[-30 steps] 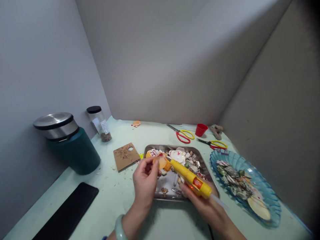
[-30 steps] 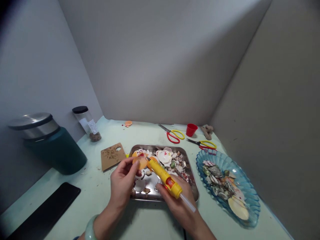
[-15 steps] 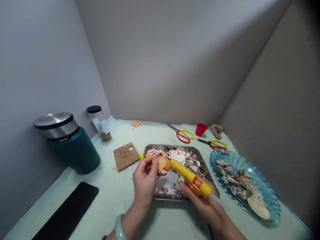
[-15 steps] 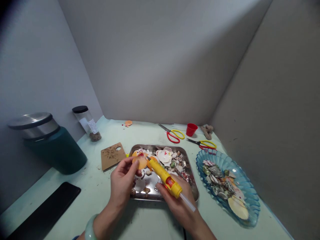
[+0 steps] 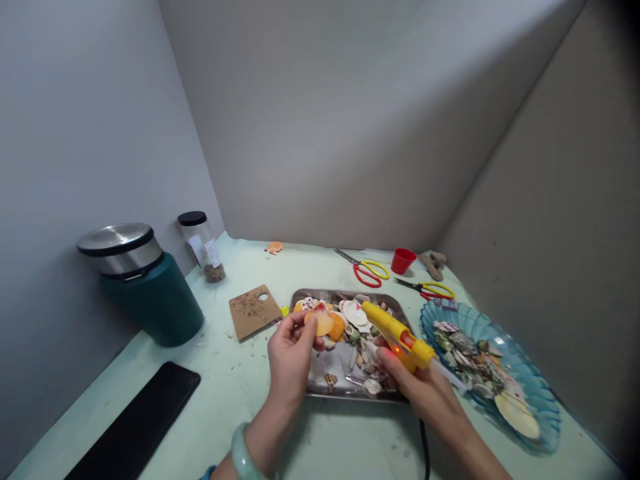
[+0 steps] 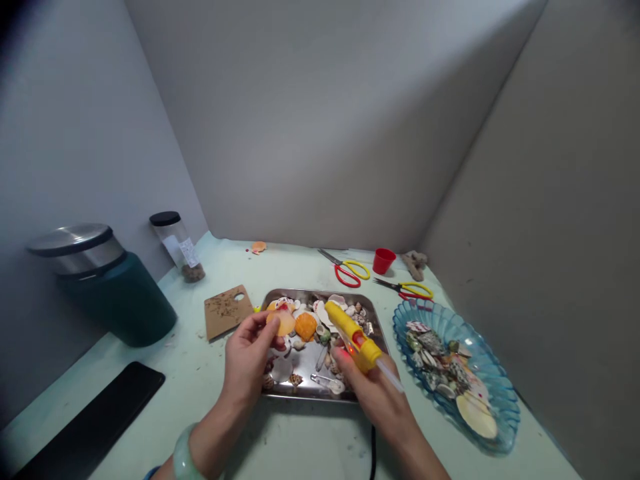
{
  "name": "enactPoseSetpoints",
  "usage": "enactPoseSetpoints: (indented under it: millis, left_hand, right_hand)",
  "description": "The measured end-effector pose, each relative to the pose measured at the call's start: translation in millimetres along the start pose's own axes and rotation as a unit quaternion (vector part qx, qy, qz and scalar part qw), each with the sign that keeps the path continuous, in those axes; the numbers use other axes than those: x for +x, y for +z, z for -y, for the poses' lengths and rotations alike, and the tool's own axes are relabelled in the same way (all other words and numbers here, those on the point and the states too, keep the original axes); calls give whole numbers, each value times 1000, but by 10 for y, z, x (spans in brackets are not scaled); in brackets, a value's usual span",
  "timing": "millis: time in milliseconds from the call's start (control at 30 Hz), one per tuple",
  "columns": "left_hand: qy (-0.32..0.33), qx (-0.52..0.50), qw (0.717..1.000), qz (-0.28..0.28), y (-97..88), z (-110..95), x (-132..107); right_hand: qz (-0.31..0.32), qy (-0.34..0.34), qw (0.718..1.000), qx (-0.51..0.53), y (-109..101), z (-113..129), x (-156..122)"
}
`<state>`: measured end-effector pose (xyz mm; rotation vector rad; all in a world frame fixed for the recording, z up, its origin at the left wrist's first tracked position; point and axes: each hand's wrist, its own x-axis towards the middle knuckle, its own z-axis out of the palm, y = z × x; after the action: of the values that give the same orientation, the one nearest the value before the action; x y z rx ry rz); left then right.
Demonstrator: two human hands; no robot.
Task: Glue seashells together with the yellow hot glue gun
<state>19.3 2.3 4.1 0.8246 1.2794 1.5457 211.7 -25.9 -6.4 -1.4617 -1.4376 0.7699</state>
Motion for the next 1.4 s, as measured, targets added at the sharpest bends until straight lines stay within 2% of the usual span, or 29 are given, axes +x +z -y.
enactPoseSetpoints:
  millis: [133, 267, 367, 467, 567, 633, 733, 833, 900, 1067, 1233, 1300, 1400]
  left_hand:
    - [3, -6, 1000, 3, -8, -1, 1]
    - [8, -18, 1000, 0, -10, 7, -2]
    - [13, -24, 1000, 1, -8, 6, -5]
    - [17, -28, 999, 0, -5, 5, -6]
    - [25, -25, 999, 5, -11, 16, -1]
    - [22, -15, 1000, 7, -18, 23, 3]
    - [17, -5, 1000, 7, -25, 20, 4]
    - [17, -10, 1000, 7, -21, -2, 0]
    - [17, -20, 1000, 9, -14, -17, -2]
    - [26, -49, 998, 12, -5, -14, 6]
    - [30, -44, 998, 24, -21, 29, 21]
    - [29, -43, 998, 30, -25, 37, 27]
    - [18, -35, 998, 43, -20, 31, 28]
  right_hand:
    - [55, -62, 988, -127, -11, 22, 45]
    - [112, -42, 966, -228, 81, 75, 71]
    - [150, -62, 958, -236, 153, 115, 99]
    - [182, -97, 957, -204, 133, 141, 144]
    - [165, -112, 951, -238, 3, 140, 211]
    - [180, -93, 933, -299, -93, 127, 260]
    - [280, -84, 887, -356, -164, 112, 320]
    - [352, -121, 855, -361, -120, 126, 352]
    - [366, -142, 846, -360, -54, 142, 358]
    - [348, -147, 826, -419, 67, 156, 354]
    - [321, -131, 835, -426, -35, 140, 360]
    - [281, -120, 851, -427, -123, 128, 372]
    - [159, -129, 907, -367, -217, 129, 391]
